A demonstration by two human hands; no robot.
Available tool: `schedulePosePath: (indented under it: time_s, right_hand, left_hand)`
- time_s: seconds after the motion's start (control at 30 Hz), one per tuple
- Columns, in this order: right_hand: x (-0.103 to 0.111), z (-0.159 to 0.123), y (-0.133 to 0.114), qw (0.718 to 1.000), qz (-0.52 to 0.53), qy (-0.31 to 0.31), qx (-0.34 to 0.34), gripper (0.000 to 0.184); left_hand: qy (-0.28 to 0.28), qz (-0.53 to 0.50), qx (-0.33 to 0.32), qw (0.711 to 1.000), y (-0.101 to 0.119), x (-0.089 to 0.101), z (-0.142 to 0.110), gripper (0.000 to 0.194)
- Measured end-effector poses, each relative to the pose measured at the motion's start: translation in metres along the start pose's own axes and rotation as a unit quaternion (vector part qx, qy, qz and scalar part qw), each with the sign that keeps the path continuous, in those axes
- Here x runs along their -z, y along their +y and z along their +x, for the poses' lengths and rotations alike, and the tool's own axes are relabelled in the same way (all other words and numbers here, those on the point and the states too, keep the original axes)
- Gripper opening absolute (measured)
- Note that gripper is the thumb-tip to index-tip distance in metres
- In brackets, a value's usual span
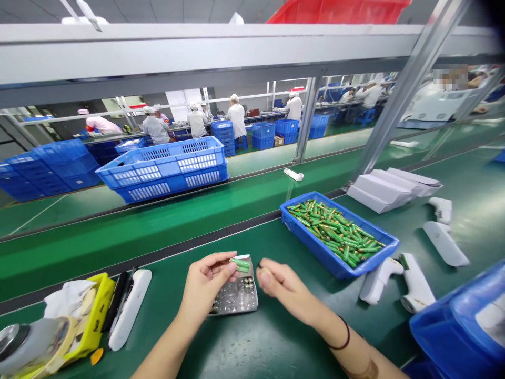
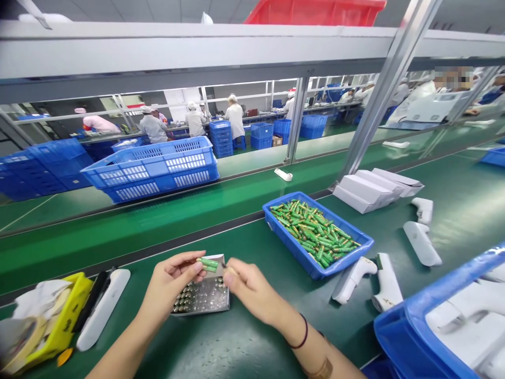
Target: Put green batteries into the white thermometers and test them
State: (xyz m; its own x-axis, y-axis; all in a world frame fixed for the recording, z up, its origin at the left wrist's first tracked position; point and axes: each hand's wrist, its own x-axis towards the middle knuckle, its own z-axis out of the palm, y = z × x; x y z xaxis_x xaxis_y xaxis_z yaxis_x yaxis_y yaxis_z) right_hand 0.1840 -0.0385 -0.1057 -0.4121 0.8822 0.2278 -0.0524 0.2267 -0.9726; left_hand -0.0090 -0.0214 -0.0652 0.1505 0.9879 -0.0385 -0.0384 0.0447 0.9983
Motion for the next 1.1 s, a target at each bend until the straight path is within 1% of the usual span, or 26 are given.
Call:
schedulePosePath:
  time_s: [0.07,0.1,0.13,0.27,0.43,0.57,0.67,0.77,0.87,0.9,1.0,1.03,1.07,1.1]
  right_hand:
    - [-0.009,0.0,0.004,0.997,0.026,-0.07,-0.02,0.043]
    - [-0.012,0.001,0.005,0.995,0.037,-0.087,-0.025,0.044]
    - [-0.013,0.001,0.006,0.994,0.046,-0.092,-0.026,0.045]
    - [-0.014,0.002,0.006,0.997,0.033,-0.062,-0.023,0.047]
    - [-0.014,0.002,0.006,0.997,0.03,-0.059,-0.04,0.049]
    - [-0.014,0.002,0.006,0.996,0.056,-0.05,-0.039,0.049]
    - [-0.014,0.004,0.006,0.992,0.103,-0.036,-0.062,0.049]
    - [-0.015,0.005,0.007,0.982,0.156,0.0,-0.104,0.05]
    - [-0.018,0.006,0.006,0.98,0.15,0.053,-0.117,0.051]
    - [-0.019,0.006,0.006,0.984,0.126,0.074,-0.106,0.051]
    - [-0.017,0.004,0.003,0.991,0.007,0.131,-0.038,0.05]
    - [-0.013,0.003,0.002,0.987,-0.033,0.16,-0.012,0.05]
    - [-0.008,0.003,0.001,0.976,-0.065,0.205,0.015,0.049]
    - [-0.002,0.002,0.001,0.96,-0.085,0.263,0.039,0.048]
  left_hand:
    - [-0.007,-0.03,-0.002,1.0,0.0,-0.003,-0.001,0.03]
    - [-0.015,-0.041,0.0,0.999,0.0,-0.003,-0.002,0.029]
    - [-0.025,-0.05,0.003,0.998,-0.001,-0.004,-0.003,0.028]
    - [-0.048,-0.068,0.015,0.996,-0.001,-0.004,-0.006,0.027]
    - [-0.044,-0.076,0.01,0.996,-0.001,-0.005,-0.006,0.027]
    - [-0.036,-0.037,-0.013,0.999,-0.003,-0.006,-0.005,0.025]
    - [-0.029,0.016,-0.046,0.998,-0.004,-0.007,-0.006,0.019]
    - [-0.022,0.065,-0.066,0.995,-0.006,-0.006,-0.006,0.012]
    - [-0.021,0.118,-0.065,0.991,-0.006,-0.007,-0.005,0.012]
    - [-0.021,0.136,-0.066,0.988,-0.005,-0.006,-0.005,0.012]
    - [-0.028,0.197,-0.085,0.976,0.0,-0.003,-0.004,0.011]
    - [-0.033,0.224,-0.095,0.969,0.002,0.0,-0.004,0.01]
    - [-0.041,0.254,-0.103,0.961,0.005,0.004,-0.005,0.009]
    - [-0.052,0.285,-0.107,0.951,0.007,0.008,-0.005,0.009]
